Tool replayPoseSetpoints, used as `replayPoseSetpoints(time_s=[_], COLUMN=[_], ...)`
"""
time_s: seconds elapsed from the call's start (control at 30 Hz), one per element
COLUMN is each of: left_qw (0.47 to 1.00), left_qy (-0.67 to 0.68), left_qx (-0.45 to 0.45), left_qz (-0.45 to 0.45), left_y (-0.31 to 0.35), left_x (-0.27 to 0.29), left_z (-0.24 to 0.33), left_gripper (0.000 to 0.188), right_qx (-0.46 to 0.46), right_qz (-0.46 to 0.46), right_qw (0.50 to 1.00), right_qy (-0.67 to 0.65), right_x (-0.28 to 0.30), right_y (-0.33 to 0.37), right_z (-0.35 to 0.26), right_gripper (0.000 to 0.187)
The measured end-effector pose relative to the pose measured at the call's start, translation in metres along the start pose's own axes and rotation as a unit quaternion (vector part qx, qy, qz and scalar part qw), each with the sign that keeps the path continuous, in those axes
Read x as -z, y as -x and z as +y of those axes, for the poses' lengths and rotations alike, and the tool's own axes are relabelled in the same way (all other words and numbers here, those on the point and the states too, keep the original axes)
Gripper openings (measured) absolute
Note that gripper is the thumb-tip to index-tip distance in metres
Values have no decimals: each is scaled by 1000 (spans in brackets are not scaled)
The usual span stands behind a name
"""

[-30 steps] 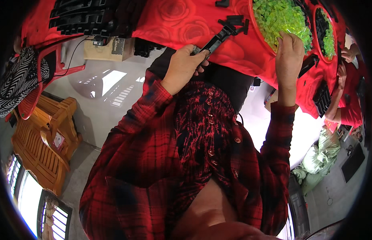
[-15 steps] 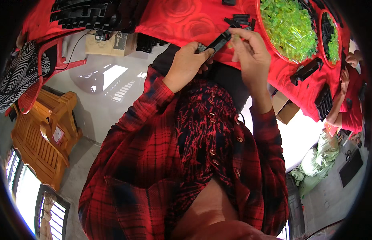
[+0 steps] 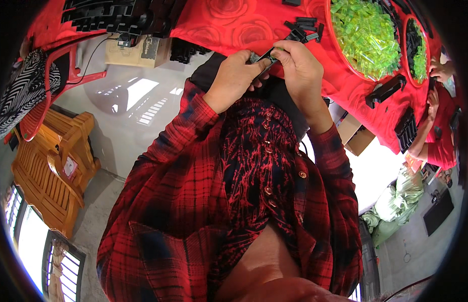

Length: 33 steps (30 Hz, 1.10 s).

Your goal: The person assembles plastic toy components by taking black plastic frame parts, inserting green plastic pieces and black fittings into them, and pressing the pieces together by hand.

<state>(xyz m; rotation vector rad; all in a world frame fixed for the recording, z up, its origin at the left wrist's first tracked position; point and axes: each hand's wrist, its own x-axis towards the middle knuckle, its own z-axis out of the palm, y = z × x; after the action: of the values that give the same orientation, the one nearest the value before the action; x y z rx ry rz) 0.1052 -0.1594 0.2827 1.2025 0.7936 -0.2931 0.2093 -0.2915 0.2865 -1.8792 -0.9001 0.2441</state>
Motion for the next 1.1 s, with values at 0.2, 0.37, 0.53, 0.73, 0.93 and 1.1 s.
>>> replayPoseSetpoints(time_s=[0.2, 0.37, 0.53, 0.73, 0.93, 1.1], left_qw=[1000, 1000, 1000, 1000, 998, 997], left_qy=[2, 6, 10, -7, -62, -77], left_qx=[3, -1, -3, -2, 27, 20], left_qz=[0, -1, -7, -6, -2, 2], left_y=[0, -2, -3, -3, 1, 2], left_x=[0, 0, 1, 2, 0, -1], left_z=[0, -2, -3, -3, 8, 12], left_gripper=[30, 30, 30, 30, 27, 29], right_qx=[3, 22, 40, 34, 41, 36], right_qz=[-8, -17, -15, 4, 6, 8], right_qw=[1000, 999, 999, 998, 996, 995], right_qy=[4, 16, 30, 61, 82, 88], right_x=[3, 3, 2, -4, -6, -8], right_y=[-2, -2, -3, 0, 3, 5], right_z=[-2, 0, -1, -3, -4, 1], right_gripper=[11, 11, 12, 11, 14, 18])
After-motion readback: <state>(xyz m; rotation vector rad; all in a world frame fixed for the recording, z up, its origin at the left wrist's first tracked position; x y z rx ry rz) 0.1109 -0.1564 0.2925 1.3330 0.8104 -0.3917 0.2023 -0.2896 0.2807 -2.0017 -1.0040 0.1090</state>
